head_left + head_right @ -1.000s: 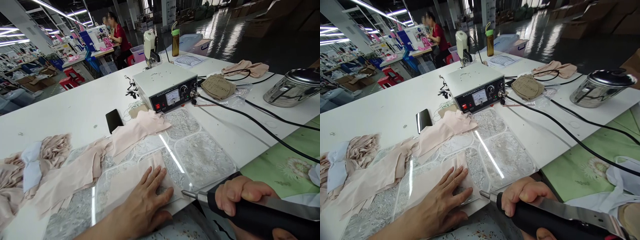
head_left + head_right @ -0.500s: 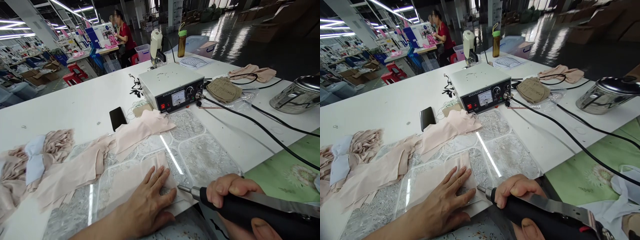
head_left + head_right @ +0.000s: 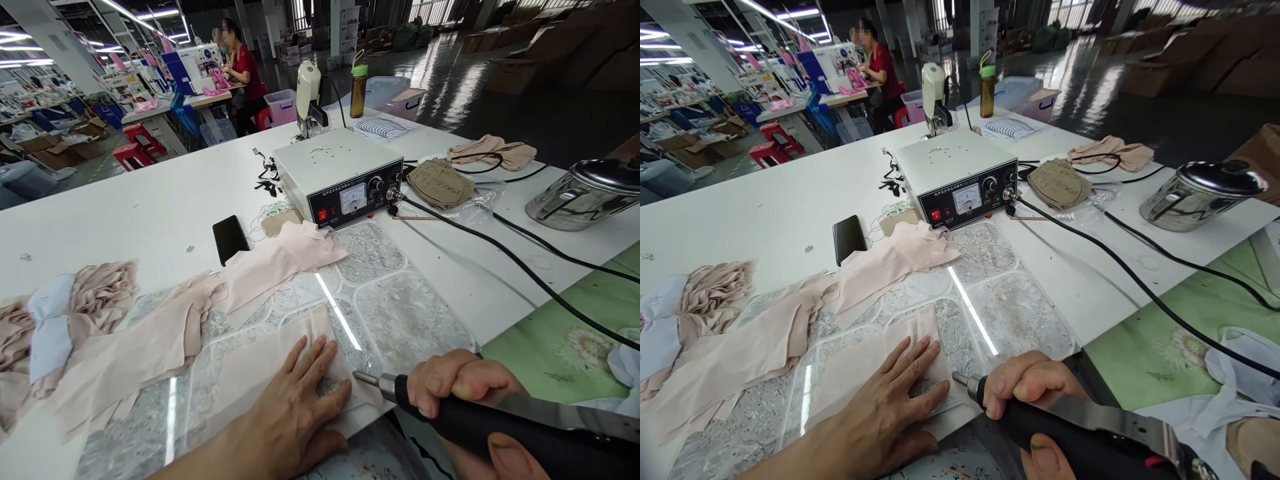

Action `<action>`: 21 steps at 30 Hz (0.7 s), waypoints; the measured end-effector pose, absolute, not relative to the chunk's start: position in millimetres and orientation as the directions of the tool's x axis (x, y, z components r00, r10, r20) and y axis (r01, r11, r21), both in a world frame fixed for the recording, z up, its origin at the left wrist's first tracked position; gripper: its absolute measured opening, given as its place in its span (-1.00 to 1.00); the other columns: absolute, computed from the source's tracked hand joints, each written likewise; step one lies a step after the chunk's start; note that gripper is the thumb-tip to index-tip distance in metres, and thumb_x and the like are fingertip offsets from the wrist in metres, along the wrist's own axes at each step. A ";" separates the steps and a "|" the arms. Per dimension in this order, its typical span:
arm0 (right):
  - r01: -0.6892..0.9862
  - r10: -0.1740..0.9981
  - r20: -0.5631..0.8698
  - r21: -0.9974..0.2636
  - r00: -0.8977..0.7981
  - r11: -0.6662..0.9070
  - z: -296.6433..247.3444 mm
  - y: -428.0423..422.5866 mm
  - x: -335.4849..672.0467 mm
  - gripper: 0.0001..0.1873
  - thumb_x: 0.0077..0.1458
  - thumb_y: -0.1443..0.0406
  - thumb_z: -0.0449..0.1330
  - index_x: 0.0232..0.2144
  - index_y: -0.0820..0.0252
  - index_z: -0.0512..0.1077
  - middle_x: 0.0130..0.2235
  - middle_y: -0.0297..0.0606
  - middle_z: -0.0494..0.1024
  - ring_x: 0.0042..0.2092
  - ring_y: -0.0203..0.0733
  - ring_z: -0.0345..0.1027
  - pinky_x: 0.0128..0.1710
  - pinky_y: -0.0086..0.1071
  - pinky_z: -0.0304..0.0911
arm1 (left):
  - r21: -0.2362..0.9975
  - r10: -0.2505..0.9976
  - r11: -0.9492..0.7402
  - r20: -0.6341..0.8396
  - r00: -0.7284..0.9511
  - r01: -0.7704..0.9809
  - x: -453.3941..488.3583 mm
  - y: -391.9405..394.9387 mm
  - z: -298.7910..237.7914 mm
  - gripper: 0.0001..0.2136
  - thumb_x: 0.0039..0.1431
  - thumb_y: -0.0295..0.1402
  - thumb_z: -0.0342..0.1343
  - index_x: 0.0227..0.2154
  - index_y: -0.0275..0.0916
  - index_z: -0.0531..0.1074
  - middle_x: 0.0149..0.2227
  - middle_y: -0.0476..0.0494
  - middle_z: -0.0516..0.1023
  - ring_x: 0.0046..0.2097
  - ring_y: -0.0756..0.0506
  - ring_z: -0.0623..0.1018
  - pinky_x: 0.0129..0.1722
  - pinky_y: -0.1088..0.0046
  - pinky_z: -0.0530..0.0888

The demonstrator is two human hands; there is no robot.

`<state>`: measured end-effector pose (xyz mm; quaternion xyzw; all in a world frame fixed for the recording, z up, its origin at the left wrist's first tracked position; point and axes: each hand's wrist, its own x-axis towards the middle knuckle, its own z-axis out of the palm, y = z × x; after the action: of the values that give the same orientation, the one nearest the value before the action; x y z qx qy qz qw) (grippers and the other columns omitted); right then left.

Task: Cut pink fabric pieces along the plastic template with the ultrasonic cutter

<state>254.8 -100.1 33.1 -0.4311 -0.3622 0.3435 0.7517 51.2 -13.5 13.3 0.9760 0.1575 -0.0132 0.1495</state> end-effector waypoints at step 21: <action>-0.167 0.823 0.357 -0.868 0.441 0.467 24.4 -84.3 253.0 -0.86 0.11 0.16 0.16 -0.37 0.07 0.35 -0.45 -0.32 0.39 -0.47 -0.22 0.34 -0.51 -0.27 0.35 | 0.279 0.307 -0.910 -0.041 0.951 0.305 46.7 -12.9 5.4 -0.46 0.12 -0.16 0.24 0.15 -0.13 0.28 0.35 -0.35 -0.06 0.32 -0.42 0.08 0.22 -0.14 0.14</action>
<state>253.0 -84.3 24.4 -0.3971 -0.4129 0.3300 0.7503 46.7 -12.9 5.4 0.9773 0.1565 0.0020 0.1425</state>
